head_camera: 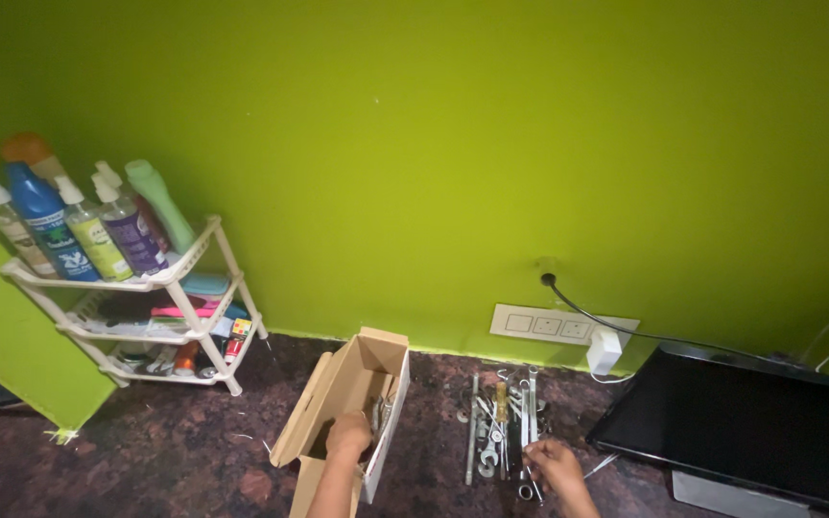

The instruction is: The person sorts through a collection of metal wrenches on a countertop by hand, picking up individual wrenches, and placing them into a cardboard box.

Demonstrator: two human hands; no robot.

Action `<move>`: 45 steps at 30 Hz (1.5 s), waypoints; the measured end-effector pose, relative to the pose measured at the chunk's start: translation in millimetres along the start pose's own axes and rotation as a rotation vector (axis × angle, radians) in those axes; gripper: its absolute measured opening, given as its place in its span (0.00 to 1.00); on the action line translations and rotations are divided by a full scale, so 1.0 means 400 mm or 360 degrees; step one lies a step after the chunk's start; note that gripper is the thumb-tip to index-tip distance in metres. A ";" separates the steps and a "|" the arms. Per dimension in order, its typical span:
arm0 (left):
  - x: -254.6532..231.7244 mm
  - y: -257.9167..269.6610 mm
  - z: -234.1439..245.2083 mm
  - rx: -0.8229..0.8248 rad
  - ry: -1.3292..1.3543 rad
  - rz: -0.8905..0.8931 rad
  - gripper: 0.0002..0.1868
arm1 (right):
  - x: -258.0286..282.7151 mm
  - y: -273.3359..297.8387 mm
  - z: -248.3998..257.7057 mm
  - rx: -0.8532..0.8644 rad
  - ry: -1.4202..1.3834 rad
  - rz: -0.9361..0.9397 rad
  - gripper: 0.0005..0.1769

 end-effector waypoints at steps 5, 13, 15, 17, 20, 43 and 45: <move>-0.056 0.091 0.132 -0.0359 0.0190 -0.0014 0.15 | -0.004 -0.020 -0.001 0.0002 0.0075 -0.0017 0.11; -0.271 0.254 0.261 -0.0692 0.0332 -0.0400 0.10 | 0.021 -0.041 -0.011 -0.0127 0.0345 0.0074 0.09; -0.332 0.295 0.239 -0.0590 0.0495 -0.0635 0.09 | 0.036 -0.045 -0.020 -0.0123 0.0362 0.0165 0.09; -0.364 0.323 0.197 -0.0461 0.0433 -0.0635 0.09 | 0.043 -0.049 -0.017 -0.0260 0.0738 0.0174 0.13; -0.403 0.338 0.123 -0.0335 0.0369 -0.0691 0.08 | 0.059 -0.058 -0.032 -0.0281 0.0903 0.0265 0.14; -0.353 0.349 -0.039 -0.0210 0.0407 -0.0789 0.04 | 0.043 -0.113 -0.087 -0.0314 0.1529 0.0164 0.17; -0.359 0.363 -0.022 -0.0279 0.0466 -0.0851 0.04 | 0.032 -0.111 -0.064 -0.0356 0.1472 0.0067 0.18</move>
Point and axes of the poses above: each hand's wrist, its own y-axis away from the middle knuckle, its own z-axis out of the back of the hand, x = y × z, the point moved 8 cm from there along -y, towards the middle knuckle, and after that the axes turned 2 degrees about -y, right-handed, at the moved point
